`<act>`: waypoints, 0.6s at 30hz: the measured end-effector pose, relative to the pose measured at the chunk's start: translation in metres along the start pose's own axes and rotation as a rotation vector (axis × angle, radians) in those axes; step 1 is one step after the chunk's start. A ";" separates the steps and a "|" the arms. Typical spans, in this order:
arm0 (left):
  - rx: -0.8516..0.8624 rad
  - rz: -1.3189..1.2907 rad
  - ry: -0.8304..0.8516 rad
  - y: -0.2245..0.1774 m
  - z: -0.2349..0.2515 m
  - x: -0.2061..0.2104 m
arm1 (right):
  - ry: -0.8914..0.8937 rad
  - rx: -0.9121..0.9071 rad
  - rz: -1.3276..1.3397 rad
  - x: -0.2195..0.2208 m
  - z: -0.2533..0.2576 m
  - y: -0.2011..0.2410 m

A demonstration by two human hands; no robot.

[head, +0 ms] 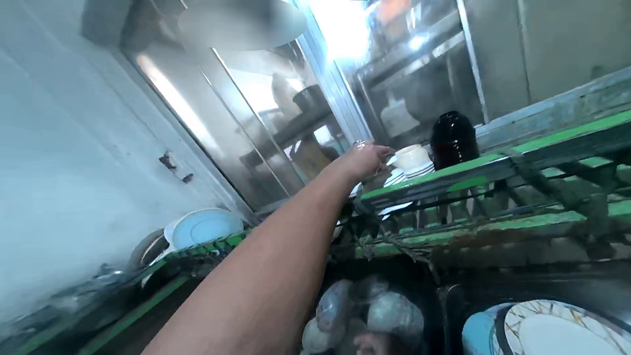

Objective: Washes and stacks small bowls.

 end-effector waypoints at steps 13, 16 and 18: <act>0.280 -0.343 -0.661 -0.003 -0.189 -0.038 | -0.661 0.242 0.409 -0.064 0.004 -0.019; 0.220 -0.578 -0.394 0.009 -0.265 0.045 | -0.564 0.304 0.190 -0.055 0.015 -0.026; -0.031 -0.658 0.099 0.030 -0.297 0.134 | -0.439 0.337 -0.037 -0.044 0.022 -0.027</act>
Point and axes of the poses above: each hand's wrist, its own z-axis towards the middle knuckle, its own x-axis out of the palm, y = z × x, the point moved 6 cm from there along z, towards the middle knuckle, and after that the axes turned 6 degrees about -y, right-handed, at the moved point
